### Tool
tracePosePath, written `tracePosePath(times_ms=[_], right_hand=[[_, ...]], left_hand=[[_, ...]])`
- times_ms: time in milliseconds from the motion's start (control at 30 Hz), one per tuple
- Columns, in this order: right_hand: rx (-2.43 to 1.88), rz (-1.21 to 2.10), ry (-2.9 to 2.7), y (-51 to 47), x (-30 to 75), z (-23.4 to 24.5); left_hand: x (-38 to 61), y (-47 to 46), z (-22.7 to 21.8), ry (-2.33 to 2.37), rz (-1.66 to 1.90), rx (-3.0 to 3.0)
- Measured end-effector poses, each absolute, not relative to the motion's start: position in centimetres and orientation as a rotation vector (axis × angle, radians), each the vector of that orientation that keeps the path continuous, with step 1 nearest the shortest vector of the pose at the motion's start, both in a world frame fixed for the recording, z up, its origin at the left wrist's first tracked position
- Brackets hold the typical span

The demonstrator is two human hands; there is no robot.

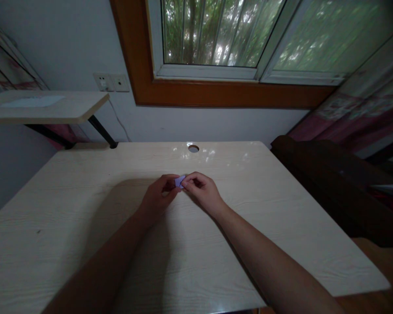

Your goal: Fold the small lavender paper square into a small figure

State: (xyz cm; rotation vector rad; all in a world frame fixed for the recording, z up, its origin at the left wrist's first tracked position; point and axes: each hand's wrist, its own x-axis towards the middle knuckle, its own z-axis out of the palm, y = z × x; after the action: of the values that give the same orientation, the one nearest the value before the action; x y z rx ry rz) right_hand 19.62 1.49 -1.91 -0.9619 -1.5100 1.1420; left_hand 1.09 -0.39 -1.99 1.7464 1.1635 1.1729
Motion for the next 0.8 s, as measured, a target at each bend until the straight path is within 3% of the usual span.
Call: tracePosePath(times_ms=[800], right_hand=[[-0.893,1.243,-1.433,1.35,19.45,-2.01]], left_hand=[[1.11,-0.06,-2.48,1.052,1.236,1.463]])
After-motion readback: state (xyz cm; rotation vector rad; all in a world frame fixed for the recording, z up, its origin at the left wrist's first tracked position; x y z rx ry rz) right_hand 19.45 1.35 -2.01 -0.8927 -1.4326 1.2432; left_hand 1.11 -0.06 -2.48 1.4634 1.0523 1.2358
